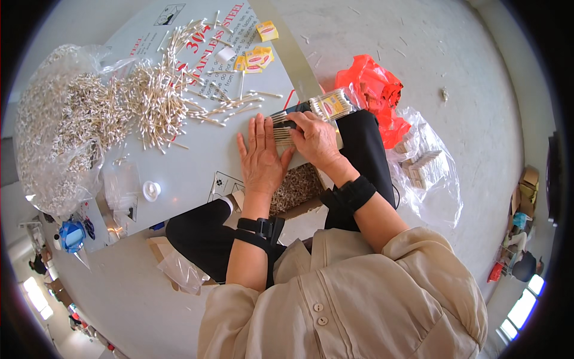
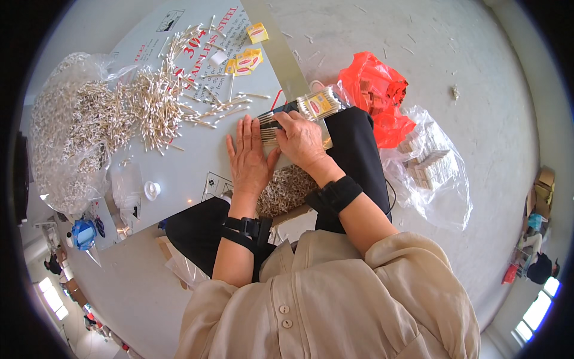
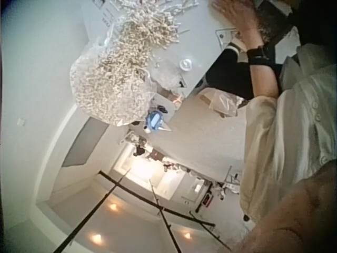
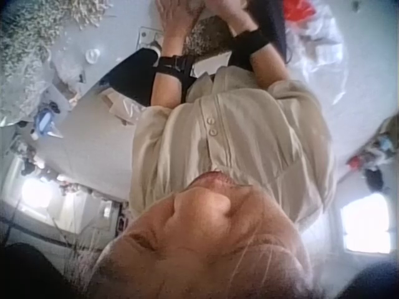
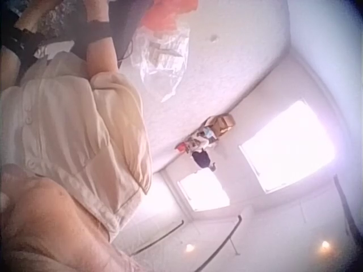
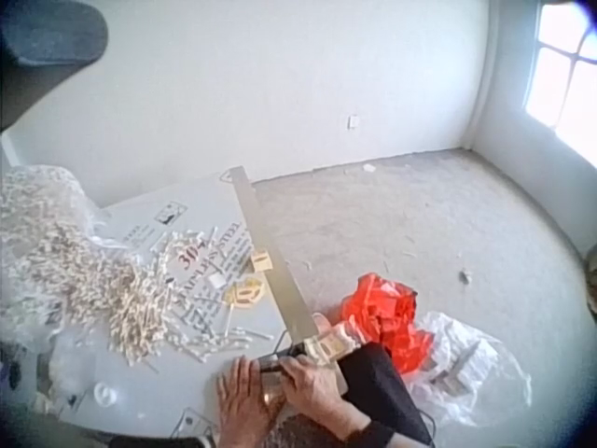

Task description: Arranging and packaging small white components into a plastic sleeve at a workbench.

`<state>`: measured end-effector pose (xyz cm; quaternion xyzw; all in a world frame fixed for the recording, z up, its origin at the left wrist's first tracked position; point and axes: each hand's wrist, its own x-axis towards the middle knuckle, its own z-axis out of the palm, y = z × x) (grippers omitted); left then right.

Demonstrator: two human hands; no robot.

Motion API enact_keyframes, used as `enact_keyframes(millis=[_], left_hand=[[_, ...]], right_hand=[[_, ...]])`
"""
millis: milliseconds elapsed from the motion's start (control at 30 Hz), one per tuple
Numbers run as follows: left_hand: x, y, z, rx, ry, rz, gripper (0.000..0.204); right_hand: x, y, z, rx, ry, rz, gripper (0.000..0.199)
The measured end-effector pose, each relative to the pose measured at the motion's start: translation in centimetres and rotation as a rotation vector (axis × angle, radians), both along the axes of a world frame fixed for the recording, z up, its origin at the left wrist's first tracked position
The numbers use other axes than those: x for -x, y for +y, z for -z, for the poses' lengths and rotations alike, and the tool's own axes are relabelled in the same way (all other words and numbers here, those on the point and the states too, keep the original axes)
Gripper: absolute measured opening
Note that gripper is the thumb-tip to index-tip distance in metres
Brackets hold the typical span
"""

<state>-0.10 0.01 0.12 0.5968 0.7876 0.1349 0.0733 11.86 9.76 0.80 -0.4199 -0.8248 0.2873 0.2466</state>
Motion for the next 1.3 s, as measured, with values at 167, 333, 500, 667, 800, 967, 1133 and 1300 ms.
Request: enact_keyframes(millis=[167,333,500,667,800,967,1133,1300], left_hand=[[0.0,0.0,0.2,0.002,0.006,0.000,0.081],[0.1,0.0,0.2,0.018,0.004,-0.001,0.081],[0.0,0.0,0.3,0.026,0.014,0.001,0.081],[0.1,-0.3,0.6,-0.063,0.041,0.008,0.081],[-0.1,-0.1,0.5,-0.064,0.036,0.018,0.081],[0.0,-0.2,0.6,-0.050,0.019,0.015,0.081],[0.0,-0.2,0.6,-0.040,0.013,0.005,0.081],[-0.1,-0.2,0.5,-0.051,0.024,0.004,0.082]], right_hand=[[0.0,0.2,0.1,-0.003,0.002,-0.001,0.022],[0.1,0.3,-0.2,0.033,0.012,-0.016,0.014],[0.9,1.7,0.3,0.001,0.141,0.016,0.011],[4.1,4.8,-1.2,-0.108,-0.039,-0.022,0.014],[5.4,6.8,-0.6,-0.141,-0.317,-0.094,0.015],[4.8,6.6,0.2,-0.141,-0.322,-0.055,0.017],[3.2,5.0,-0.1,-0.187,-0.249,-0.172,0.018],[2.9,4.7,-0.8,-0.331,-0.258,-0.381,0.010]])
